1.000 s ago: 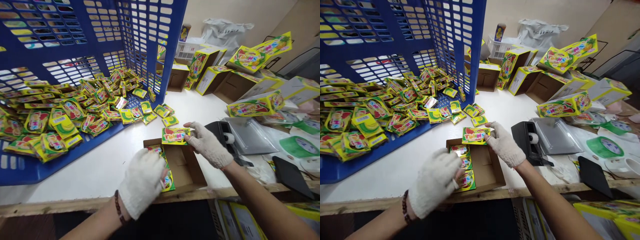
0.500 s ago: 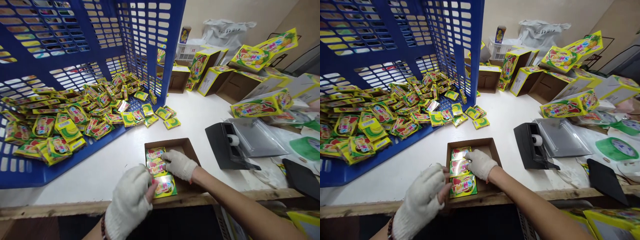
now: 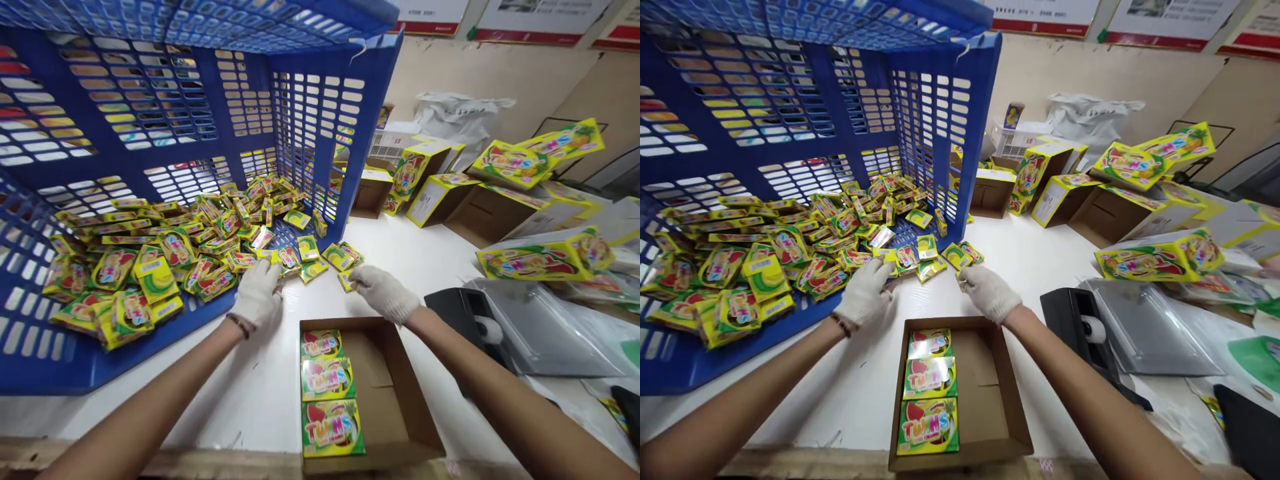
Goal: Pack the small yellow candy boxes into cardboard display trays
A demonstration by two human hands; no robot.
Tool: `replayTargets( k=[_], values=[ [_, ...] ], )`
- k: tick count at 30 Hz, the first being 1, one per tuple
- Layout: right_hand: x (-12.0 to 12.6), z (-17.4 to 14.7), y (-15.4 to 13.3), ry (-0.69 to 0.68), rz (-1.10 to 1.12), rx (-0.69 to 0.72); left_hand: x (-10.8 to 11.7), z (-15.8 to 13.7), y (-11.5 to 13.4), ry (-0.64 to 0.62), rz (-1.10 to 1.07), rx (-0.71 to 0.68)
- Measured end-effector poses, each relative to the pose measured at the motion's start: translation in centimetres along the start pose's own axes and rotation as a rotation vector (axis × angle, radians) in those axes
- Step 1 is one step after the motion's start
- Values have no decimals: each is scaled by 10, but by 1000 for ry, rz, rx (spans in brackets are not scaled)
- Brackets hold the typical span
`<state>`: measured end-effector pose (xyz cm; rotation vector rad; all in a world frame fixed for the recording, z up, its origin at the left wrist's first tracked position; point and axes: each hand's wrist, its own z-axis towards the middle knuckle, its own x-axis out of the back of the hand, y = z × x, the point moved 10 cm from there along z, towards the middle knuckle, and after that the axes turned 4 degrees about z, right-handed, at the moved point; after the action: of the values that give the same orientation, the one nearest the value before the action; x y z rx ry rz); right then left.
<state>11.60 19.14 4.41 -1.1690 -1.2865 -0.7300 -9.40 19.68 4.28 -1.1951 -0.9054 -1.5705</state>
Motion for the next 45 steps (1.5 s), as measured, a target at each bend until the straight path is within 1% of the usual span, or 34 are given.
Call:
replayTargets(
  k=[2,4,6,8,9,10,11,12,14,15,16,17,18,20,21,22,23,25,27,28,29,30,32,33,35,37,39,41,43,45],
  values=[
    [-10,26,16,-77,-123,30,-11,27,-12,-61,104,5],
    [-26,44,25,-139,-158,59,-17,39,-13,-85,130,-29],
    [-39,54,30,-166,-155,68,-21,37,-6,-109,148,-73],
    [-45,57,32,-191,-155,62,-21,27,3,-128,151,-116],
    [-43,55,32,-191,-148,56,-20,19,6,-138,149,-135],
    [-36,52,32,-161,-121,51,-18,12,8,-142,143,-144],
    [-22,46,30,-92,-61,44,-14,3,6,-135,130,-140],
    [-2,37,29,14,36,40,-10,-5,3,-117,111,-126],
    [44,5,24,266,323,51,1,-20,-8,-43,63,-77],
    [60,-14,20,347,479,75,5,-26,-12,5,37,-60],
    [66,-32,13,357,609,114,8,-31,-14,48,16,-59],
    [64,-47,3,318,720,142,9,-33,-14,78,4,-71],
    [54,-59,-8,236,824,158,8,-33,-12,96,-4,-88],
    [21,-75,-28,78,952,158,5,-27,-4,99,-33,-119],
    [4,-80,-35,36,969,151,5,-23,0,98,-68,-120],
    [-10,-82,-40,42,948,162,7,-19,4,106,-125,-109],
    [-19,-82,-44,80,881,190,13,-17,8,123,-202,-95],
    [-30,-83,-49,186,671,259,30,-25,22,166,-383,-74],
    [-35,-83,-52,255,445,304,46,-49,49,172,-526,-118],
    [-37,-83,-53,267,355,310,52,-66,69,152,-553,-178],
    [-39,-83,-55,270,283,306,55,-85,96,97,-553,-294],
    [-40,-83,-57,262,224,302,49,-106,125,-17,-509,-414],
    [-44,-81,-64,225,128,279,28,-139,161,-217,-321,-497],
    [-46,-80,-67,206,90,258,15,-150,171,-308,-221,-510],
    [-50,-79,-71,177,41,198,-5,-162,181,-436,-74,-517],
    [-53,-85,-71,177,27,138,-15,-165,182,-497,-13,-537],
    [-57,-96,-67,186,31,94,-16,-164,180,-508,7,-583],
    [-63,-110,-62,184,40,46,-13,-165,178,-491,14,-634],
    [-69,-123,-58,162,73,-5,-11,-166,177,-472,11,-676],
    [-74,-129,-59,123,141,-37,-12,-168,175,-466,5,-689]
  ],
)
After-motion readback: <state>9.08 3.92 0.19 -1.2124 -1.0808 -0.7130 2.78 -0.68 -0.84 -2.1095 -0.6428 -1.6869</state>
